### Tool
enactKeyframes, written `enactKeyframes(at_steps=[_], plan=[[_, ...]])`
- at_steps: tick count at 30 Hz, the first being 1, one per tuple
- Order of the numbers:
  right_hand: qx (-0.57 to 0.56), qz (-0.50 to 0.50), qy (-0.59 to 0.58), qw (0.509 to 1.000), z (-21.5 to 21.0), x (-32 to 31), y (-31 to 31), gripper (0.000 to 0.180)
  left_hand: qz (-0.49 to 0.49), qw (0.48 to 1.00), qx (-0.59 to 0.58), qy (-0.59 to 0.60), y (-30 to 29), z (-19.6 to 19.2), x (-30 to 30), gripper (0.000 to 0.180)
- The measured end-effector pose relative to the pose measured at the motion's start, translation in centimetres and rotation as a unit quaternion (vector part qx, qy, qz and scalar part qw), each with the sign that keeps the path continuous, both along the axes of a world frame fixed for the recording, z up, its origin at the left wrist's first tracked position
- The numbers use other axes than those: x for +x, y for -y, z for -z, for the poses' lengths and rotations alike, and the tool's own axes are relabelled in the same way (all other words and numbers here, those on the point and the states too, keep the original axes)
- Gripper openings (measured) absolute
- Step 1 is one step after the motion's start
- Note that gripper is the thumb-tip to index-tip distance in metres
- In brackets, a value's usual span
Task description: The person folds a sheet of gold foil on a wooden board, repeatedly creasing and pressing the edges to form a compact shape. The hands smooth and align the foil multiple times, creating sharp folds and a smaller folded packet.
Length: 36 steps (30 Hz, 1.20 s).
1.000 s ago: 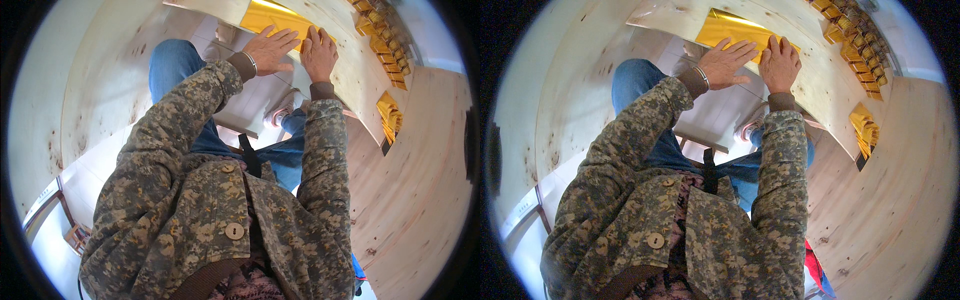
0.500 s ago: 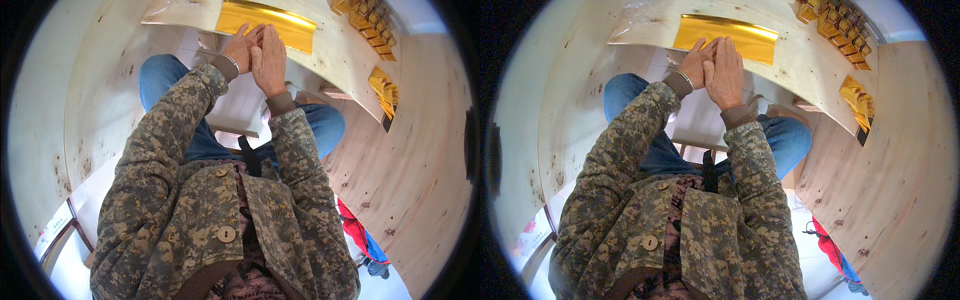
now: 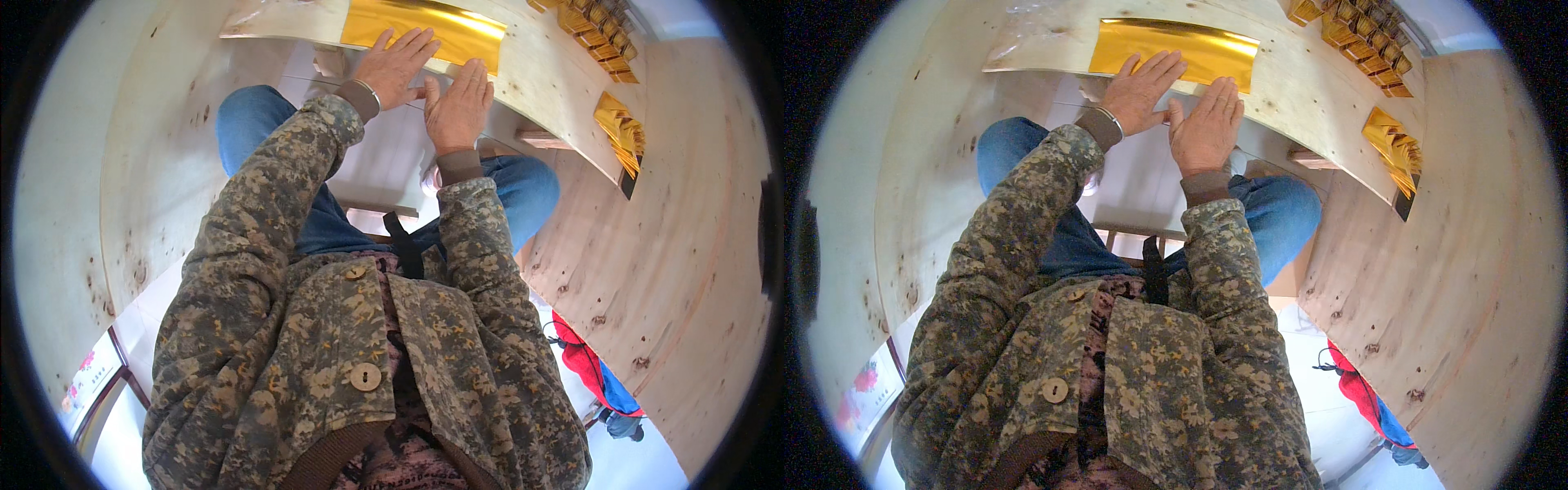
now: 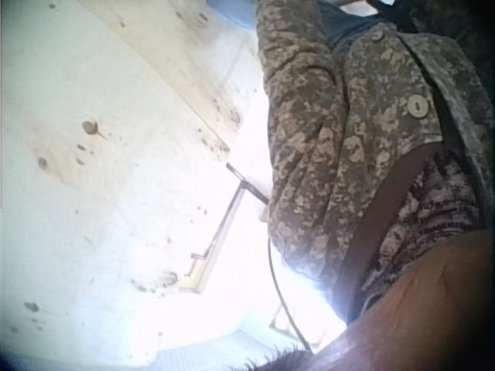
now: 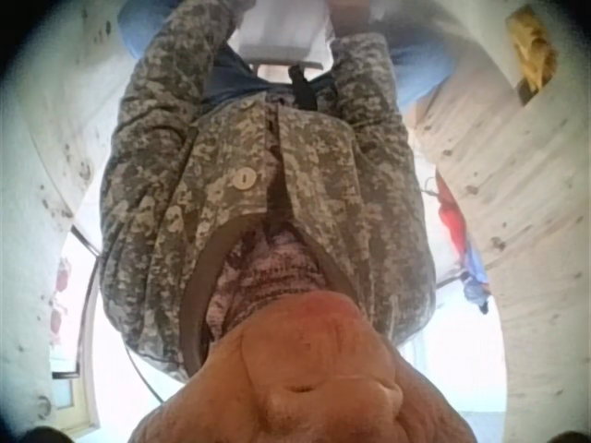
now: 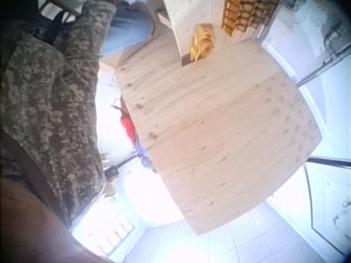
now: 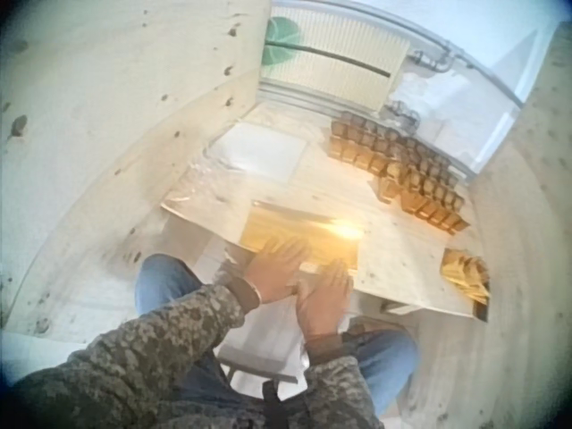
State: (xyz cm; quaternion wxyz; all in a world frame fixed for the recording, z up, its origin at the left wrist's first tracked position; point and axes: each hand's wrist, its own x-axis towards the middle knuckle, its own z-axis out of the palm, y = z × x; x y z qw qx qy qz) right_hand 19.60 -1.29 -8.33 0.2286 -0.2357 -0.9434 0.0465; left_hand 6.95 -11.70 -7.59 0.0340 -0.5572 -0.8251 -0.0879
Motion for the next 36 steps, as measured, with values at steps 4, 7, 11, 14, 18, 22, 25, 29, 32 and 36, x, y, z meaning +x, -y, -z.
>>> enactKeyframes(at_steps=[4,7,11,14,18,22,25,29,32,36], plan=[[0.005,0.051,-0.019,0.999,0.2,1.4,-1.3,0.082,0.007,0.999,0.034,0.014,0.1,-0.3,0.1,0.087],[-0.018,0.089,0.056,0.994,-0.5,1.3,-2.0,0.077,0.014,0.999,0.016,0.026,0.3,-0.4,0.1,0.088],[-0.041,0.007,-0.031,0.999,-2.4,-1.3,-4.8,0.057,0.016,0.999,0.007,0.032,0.3,-0.6,-0.1,0.089],[-0.035,-0.096,-0.026,0.994,-2.7,-4.4,-7.3,0.052,0.02,0.999,0.009,0.038,0.4,-0.7,-0.3,0.09],[0.002,-0.144,0.027,0.989,-1.5,-5.7,-8.5,0.053,0.044,0.998,0.025,0.045,0.6,-0.6,-1.0,0.092],[-0.009,-0.114,0.056,0.992,-0.5,-4.9,-8.2,0.053,0.065,0.997,0.016,0.03,0.7,-0.3,-1.7,0.092],[0.017,-0.119,0.052,0.991,-0.3,-4.7,-8.1,0.054,0.066,0.997,0.024,0.027,0.7,-0.1,-1.7,0.091],[0.022,-0.136,0.057,0.989,-0.3,-5.3,-8.3,0.055,0.061,0.996,0.034,0.048,0.8,0.1,-1.5,0.087],[0.025,-0.128,0.077,0.988,0.0,-5.7,-8.2,0.056,0.051,0.997,0.04,0.041,0.8,-0.1,-1.3,0.085],[0.031,-0.12,0.08,0.989,0.5,-5.7,-8.2,0.057,0.03,0.995,0.084,0.044,0.9,-0.2,-0.1,0.087]])
